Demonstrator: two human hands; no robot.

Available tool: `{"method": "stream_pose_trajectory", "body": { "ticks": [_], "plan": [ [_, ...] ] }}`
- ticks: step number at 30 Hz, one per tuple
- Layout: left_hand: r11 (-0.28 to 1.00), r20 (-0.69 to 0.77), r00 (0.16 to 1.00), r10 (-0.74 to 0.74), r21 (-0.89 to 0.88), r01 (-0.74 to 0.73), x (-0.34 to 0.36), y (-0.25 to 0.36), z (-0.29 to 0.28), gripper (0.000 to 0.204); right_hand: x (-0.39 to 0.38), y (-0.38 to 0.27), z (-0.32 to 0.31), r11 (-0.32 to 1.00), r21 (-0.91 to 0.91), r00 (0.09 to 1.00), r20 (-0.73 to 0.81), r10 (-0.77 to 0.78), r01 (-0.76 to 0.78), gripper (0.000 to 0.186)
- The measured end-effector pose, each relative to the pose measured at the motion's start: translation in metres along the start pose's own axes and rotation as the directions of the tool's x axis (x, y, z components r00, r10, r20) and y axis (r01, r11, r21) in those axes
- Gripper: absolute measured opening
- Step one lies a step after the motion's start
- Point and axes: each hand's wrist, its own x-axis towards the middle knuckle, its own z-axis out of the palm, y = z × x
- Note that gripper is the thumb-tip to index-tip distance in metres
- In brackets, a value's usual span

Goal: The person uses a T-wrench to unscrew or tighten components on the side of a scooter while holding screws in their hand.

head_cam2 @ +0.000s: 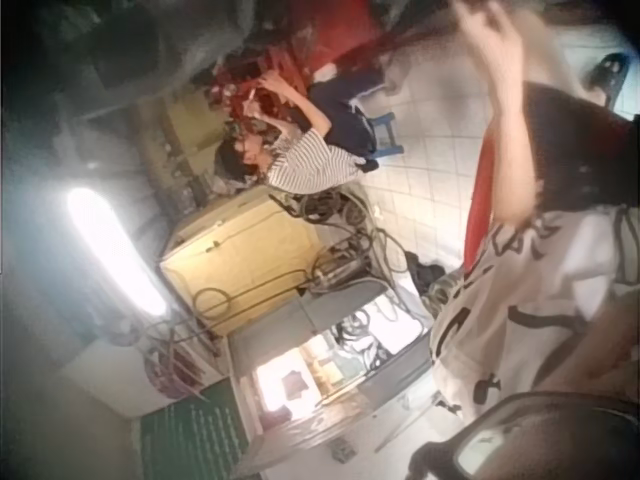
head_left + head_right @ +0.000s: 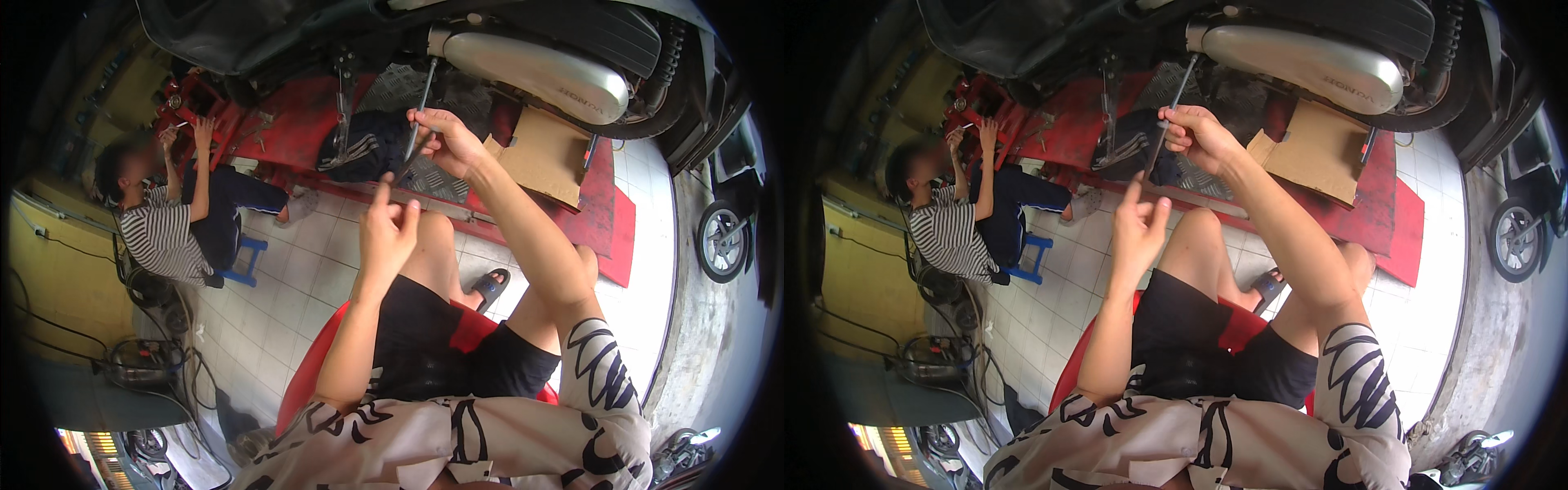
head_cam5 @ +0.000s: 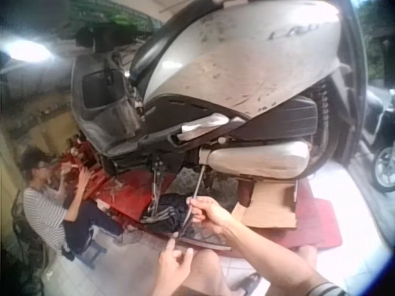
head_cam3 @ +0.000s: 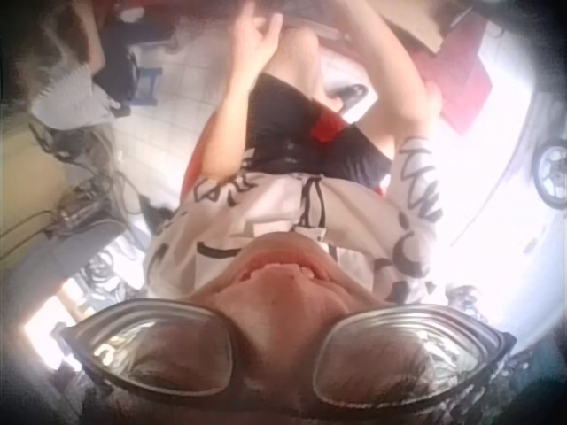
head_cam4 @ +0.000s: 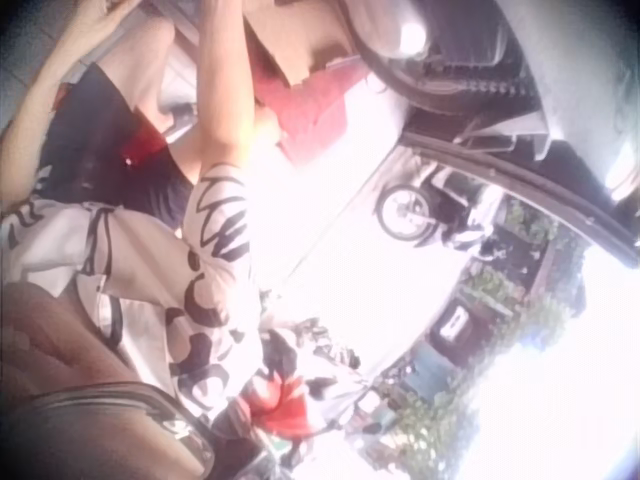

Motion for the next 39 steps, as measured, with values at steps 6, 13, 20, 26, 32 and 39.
{"method": "stream_pose_trajectory", "body": {
  "ticks": [6,13,20,26,32,39],
  "plan": [
    [0.963,0.058,0.984,0.171,-0.223,-0.155,0.006,0.055,-0.003,0.054,0.001,0.006,-0.01,1.0,0.022,1.0,-0.008,-0.011,0.011,0.012],
    [0.999,0.31,0.95,-0.032,-0.02,0.04,0.0,0.01,-0.002,0.048,0.004,0.001,-0.003,0.994,0.086,0.996,0.052,-0.072,0.068,0.013],
    [0.931,0.02,0.994,0.108,-0.353,-0.094,-0.002,0.044,-0.003,0.059,-0.001,-0.003,-0.007,0.994,0.072,0.996,0.027,-0.09,0.087,0.012],
    [0.986,0.287,0.958,-0.007,-0.157,0.054,-0.017,0.013,0.006,0.058,0.001,-0.001,0.0,0.993,0.063,0.995,-0.017,-0.095,0.096,0.011],
    [0.943,0.067,0.993,0.1,-0.324,-0.073,-0.001,0.062,-0.004,0.065,-0.001,0.005,-0.009,0.996,0.031,0.995,-0.048,-0.082,0.084,0.01],
    [0.991,0.424,0.905,-0.045,-0.098,0.095,-0.014,-0.004,0.006,0.065,0.004,0.006,-0.002,0.991,0.104,0.996,-0.006,-0.089,0.089,0.011]
  ]
}}
